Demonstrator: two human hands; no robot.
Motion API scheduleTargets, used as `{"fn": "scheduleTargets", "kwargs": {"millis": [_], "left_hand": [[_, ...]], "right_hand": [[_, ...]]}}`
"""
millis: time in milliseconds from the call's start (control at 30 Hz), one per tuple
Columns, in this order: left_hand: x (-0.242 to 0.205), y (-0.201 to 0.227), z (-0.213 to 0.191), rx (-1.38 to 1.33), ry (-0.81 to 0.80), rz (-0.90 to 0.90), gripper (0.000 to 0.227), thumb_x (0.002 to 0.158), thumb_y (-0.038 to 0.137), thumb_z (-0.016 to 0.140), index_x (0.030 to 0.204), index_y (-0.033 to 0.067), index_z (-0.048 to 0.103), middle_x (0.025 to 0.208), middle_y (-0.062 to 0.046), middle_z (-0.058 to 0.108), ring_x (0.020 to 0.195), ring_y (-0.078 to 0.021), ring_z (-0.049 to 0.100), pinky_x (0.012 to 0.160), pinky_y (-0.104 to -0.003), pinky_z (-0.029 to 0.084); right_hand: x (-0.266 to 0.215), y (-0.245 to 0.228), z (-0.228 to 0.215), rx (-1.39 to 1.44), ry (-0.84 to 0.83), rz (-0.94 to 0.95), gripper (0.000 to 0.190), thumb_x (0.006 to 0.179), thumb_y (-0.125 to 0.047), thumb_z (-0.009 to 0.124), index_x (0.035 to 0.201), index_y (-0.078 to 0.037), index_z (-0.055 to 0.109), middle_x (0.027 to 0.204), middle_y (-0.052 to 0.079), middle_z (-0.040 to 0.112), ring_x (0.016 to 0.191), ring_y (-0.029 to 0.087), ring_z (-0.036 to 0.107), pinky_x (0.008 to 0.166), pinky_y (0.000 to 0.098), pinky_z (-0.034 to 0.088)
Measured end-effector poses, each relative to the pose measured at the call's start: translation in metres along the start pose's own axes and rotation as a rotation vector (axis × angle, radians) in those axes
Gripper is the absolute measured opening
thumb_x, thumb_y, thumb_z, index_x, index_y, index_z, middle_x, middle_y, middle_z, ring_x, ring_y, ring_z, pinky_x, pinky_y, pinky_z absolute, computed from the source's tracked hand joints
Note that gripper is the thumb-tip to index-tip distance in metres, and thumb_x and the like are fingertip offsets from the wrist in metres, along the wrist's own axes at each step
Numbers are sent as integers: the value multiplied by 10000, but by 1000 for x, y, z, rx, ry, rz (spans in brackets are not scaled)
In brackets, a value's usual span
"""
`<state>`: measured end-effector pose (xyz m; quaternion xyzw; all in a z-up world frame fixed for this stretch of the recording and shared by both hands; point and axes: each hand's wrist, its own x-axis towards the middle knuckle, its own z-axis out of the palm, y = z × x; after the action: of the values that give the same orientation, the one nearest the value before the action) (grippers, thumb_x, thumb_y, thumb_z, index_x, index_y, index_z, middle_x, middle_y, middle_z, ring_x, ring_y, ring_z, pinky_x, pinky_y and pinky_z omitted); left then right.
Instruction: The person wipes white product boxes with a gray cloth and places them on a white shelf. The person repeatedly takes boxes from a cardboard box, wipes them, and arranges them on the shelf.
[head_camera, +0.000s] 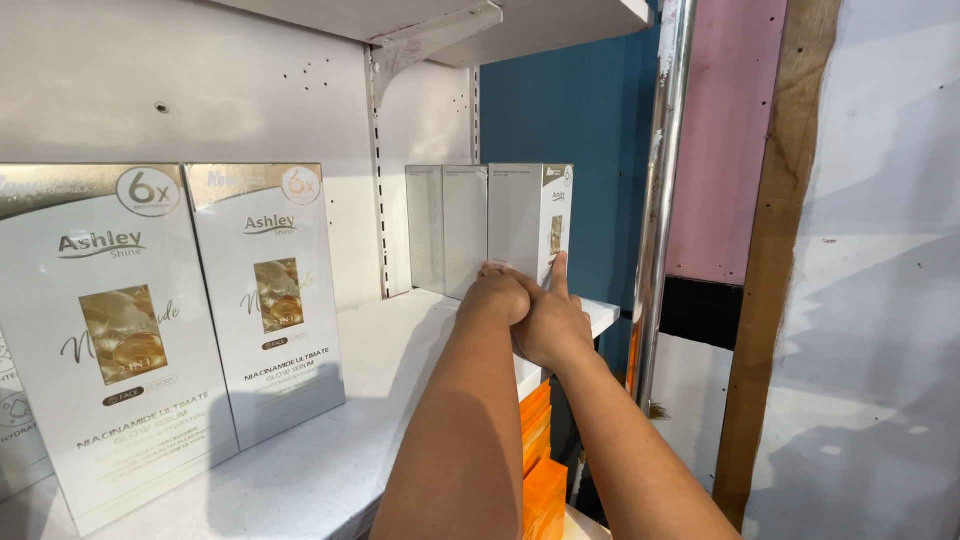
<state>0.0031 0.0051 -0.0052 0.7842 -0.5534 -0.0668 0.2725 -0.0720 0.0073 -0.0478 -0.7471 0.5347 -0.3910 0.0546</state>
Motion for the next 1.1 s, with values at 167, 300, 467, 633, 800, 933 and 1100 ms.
{"fn": "scheduleTargets", "kwargs": {"millis": [167, 300, 467, 633, 800, 933, 1100], "left_hand": [[-5, -1, -1, 6, 16, -18, 758, 1013, 241, 450, 1674, 158, 90, 1687, -36, 296, 1480, -233, 445, 1283, -524, 188], [-17, -2, 1, -40, 129, -11, 754, 1020, 319, 462, 1643, 220, 49, 1714, 38, 133, 1559, -215, 225, 1265, -520, 175], [-30, -8, -7, -26, 194, -14, 799, 1004, 305, 500, 1649, 207, 37, 1720, 40, 105, 1565, -204, 176, 1261, -508, 174], [-48, -12, -4, 67, 211, -14, 860, 970, 281, 539, 1649, 177, 21, 1727, -13, 61, 1570, -238, 153, 1252, -545, 162], [-96, -7, -9, 186, 226, 34, 904, 927, 302, 559, 1640, 148, 25, 1686, -216, -24, 1547, -440, -52, 1085, -813, -56], [-109, -26, 0, 200, 393, 127, 674, 1031, 343, 362, 1616, 137, 98, 1675, -218, 9, 1547, -432, -59, 1075, -839, -105], [-157, -44, -8, 357, 605, 218, 671, 983, 332, 393, 1570, 86, 179, 1686, -241, 45, 1512, -426, -54, 1011, -849, -104]], "right_hand": [[2, 4, 5, 48, 17, -20, 791, 785, -367, 816, 1473, -516, 456, 1704, 166, 27, 1317, 379, 551, 1090, 437, 453], [9, 18, 20, 252, 102, -107, 756, 729, -306, 843, 1408, -463, 550, 1685, 144, 88, 1384, 376, 484, 1105, 413, 447], [18, 44, 51, 592, 177, -231, 552, 875, -117, 666, 1391, -310, 662, 1704, 154, 145, 1497, 374, 338, 1136, 416, 414], [-20, 36, 33, 831, 63, -194, 520, 953, -55, 558, 1418, -275, 641, 1751, 103, 101, 1468, 351, 433, 1108, 428, 459], [-49, 38, 26, 556, 228, -383, 591, 882, -80, 648, 1424, -308, 583, 1689, 136, 164, 1521, 361, 253, 1180, 450, 294], [-67, 35, 10, 518, 254, -442, 563, 890, -129, 675, 1420, -299, 595, 1675, 163, 197, 1527, 381, 221, 1194, 474, 260], [-97, 18, -14, 510, 268, -521, 435, 968, -259, 654, 1402, -287, 636, 1666, 176, 269, 1539, 396, 230, 1199, 491, 260]]}}
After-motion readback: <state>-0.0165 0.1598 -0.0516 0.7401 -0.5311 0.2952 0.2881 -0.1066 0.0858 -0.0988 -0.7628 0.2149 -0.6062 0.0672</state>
